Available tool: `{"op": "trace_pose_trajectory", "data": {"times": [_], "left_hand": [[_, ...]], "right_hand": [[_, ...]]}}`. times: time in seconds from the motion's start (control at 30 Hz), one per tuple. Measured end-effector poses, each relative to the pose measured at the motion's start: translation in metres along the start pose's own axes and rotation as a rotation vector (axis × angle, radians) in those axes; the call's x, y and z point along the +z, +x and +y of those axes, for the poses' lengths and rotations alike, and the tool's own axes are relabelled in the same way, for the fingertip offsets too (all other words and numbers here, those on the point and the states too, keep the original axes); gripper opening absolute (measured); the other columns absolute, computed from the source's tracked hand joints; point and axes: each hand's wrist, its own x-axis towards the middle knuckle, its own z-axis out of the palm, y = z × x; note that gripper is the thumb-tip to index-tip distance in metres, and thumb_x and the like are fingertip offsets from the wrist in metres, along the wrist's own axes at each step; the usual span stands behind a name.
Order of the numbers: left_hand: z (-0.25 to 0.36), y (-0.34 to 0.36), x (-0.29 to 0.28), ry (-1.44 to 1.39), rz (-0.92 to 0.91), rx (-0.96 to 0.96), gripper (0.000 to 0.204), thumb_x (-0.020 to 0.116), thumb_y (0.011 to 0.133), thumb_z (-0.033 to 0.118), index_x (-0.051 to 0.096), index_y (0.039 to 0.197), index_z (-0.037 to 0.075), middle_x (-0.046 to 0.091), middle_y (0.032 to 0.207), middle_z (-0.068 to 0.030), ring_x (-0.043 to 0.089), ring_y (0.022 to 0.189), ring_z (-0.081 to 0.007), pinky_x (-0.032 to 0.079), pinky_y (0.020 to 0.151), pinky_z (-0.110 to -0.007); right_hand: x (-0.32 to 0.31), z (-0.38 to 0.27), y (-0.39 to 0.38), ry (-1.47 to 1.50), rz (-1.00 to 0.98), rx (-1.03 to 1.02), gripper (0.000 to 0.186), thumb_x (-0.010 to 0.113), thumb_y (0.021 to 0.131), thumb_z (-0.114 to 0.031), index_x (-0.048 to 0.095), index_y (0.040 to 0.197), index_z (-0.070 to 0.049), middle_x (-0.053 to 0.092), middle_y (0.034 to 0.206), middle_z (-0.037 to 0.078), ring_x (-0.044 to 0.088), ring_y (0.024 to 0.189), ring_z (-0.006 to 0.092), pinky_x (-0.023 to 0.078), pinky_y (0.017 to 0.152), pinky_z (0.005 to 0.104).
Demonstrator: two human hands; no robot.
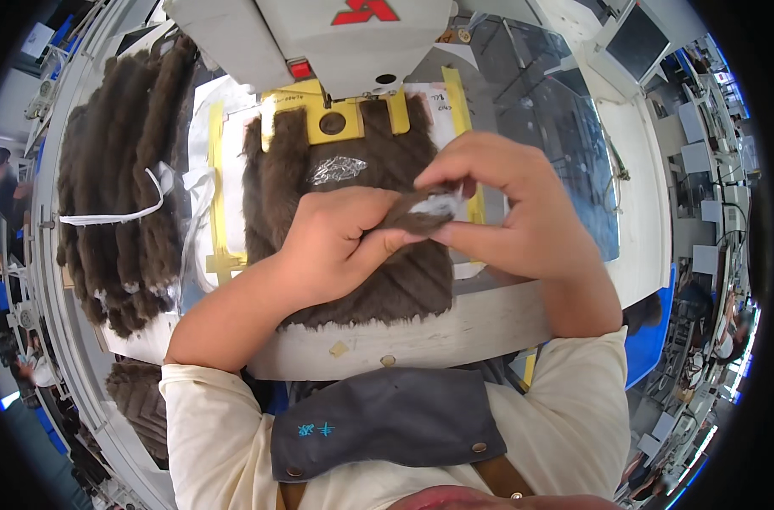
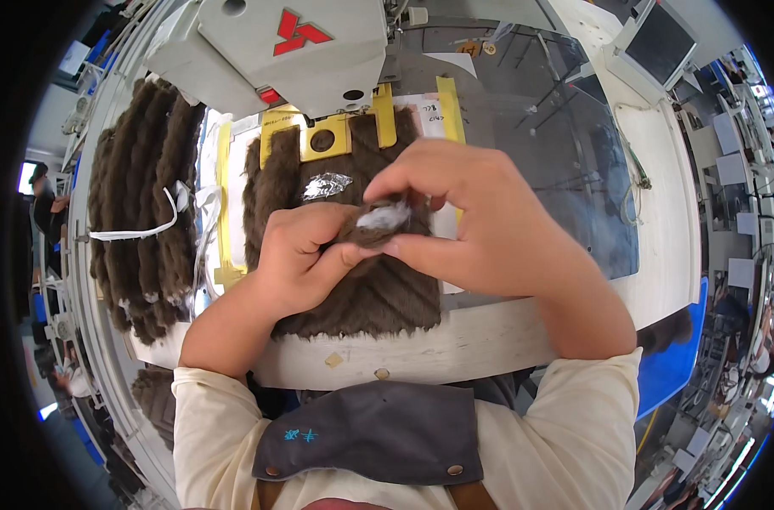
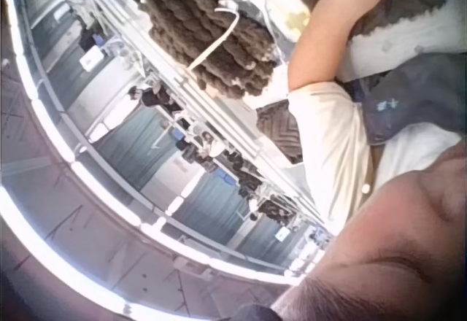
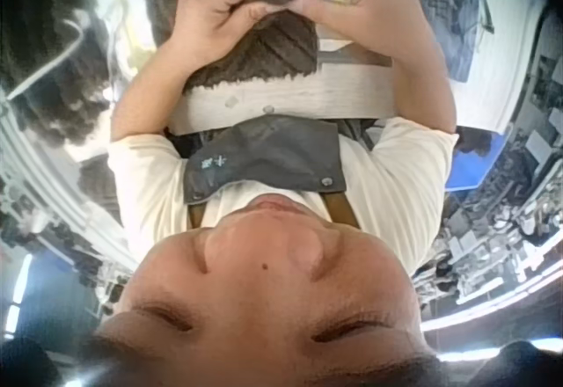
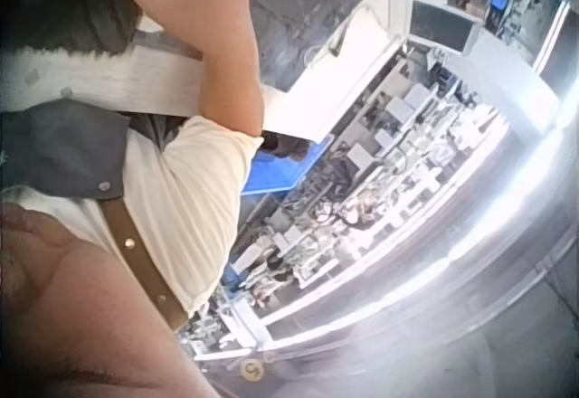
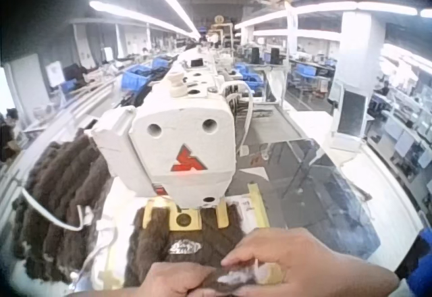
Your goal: Sewing pieces of fur material together using an industrial sewing machine in a workshop environment.
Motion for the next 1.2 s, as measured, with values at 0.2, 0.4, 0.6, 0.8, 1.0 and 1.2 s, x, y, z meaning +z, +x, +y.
{"op": "trace_pose_trajectory", "data": {"times": [0.2, 0.4, 0.6, 0.8, 1.0, 1.2], "left_hand": [[0.005, -0.003, 0.007, 0.351, 0.059, 0.073, 0.029, 0.079, 0.079, 0.01, 0.067, 0.104, 0.003, 0.06, 0.076, -0.0112, 0.064, 0.066, -0.0324, 0.051, 0.058, -0.042], [0.002, -0.003, 0.01, 0.418, 0.048, 0.11, 0.028, 0.079, 0.078, 0.01, 0.065, 0.101, 0.004, 0.059, 0.075, -0.0104, 0.064, 0.064, -0.0319, 0.051, 0.055, -0.042], [0.001, -0.004, 0.01, 0.443, 0.019, 0.073, 0.025, 0.078, 0.078, 0.011, 0.064, 0.097, 0.003, 0.059, 0.075, -0.0111, 0.064, 0.065, -0.0327, 0.052, 0.056, -0.042], [-0.003, -0.002, 0.011, 0.419, 0.003, -0.021, 0.02, 0.078, 0.08, 0.012, 0.064, 0.092, 0.003, 0.061, 0.075, -0.0132, 0.064, 0.069, -0.0361, 0.053, 0.06, -0.044], [-0.001, 0.001, 0.009, 0.254, 0.064, -0.051, 0.021, 0.08, 0.083, 0.013, 0.071, 0.097, 0.001, 0.068, 0.08, -0.0142, 0.066, 0.071, -0.0323, 0.053, 0.063, -0.039], [-0.009, 0.0, -0.002, 0.04, 0.032, 0.0, 0.017, 0.082, 0.083, 0.011, 0.075, 0.095, 0.0, 0.072, 0.082, -0.0108, 0.067, 0.07, -0.024, 0.051, 0.065, -0.033]], "right_hand": [[-0.004, -0.002, -0.006, -0.144, -0.006, -0.028, 0.021, 0.08, 0.076, -0.002, 0.075, 0.095, -0.003, 0.069, 0.084, 0.008, 0.066, 0.077, 0.022, 0.05, 0.067, 0.0326], [-0.003, 0.0, -0.006, -0.271, -0.005, -0.137, 0.01, 0.079, 0.08, -0.005, 0.072, 0.088, -0.005, 0.064, 0.078, 0.008, 0.063, 0.072, 0.0272, 0.049, 0.063, 0.0364], [-0.006, -0.006, -0.005, -0.392, 0.069, -0.213, 0.01, 0.079, 0.078, -0.002, 0.072, 0.085, -0.003, 0.066, 0.078, 0.009, 0.063, 0.07, 0.0254, 0.049, 0.062, 0.0334], [-0.039, 0.005, -0.012, -0.131, 0.51, -0.125, 0.014, 0.081, 0.08, -0.003, 0.074, 0.092, -0.002, 0.069, 0.08, 0.003, 0.063, 0.071, 0.0139, 0.049, 0.069, 0.0278], [-0.098, 0.06, -0.003, -0.405, 0.644, 0.341, 0.025, 0.079, 0.085, -0.011, 0.076, 0.108, -0.004, 0.072, 0.089, 0.004, 0.065, 0.081, 0.0108, 0.051, 0.077, 0.0264], [-0.116, 0.086, -0.026, -1.385, 0.477, 0.384, 0.061, 0.076, 0.08, -0.014, 0.06, 0.138, -0.009, 0.062, 0.136, 0.018, 0.063, 0.117, 0.0338, 0.051, 0.099, 0.0442]]}}
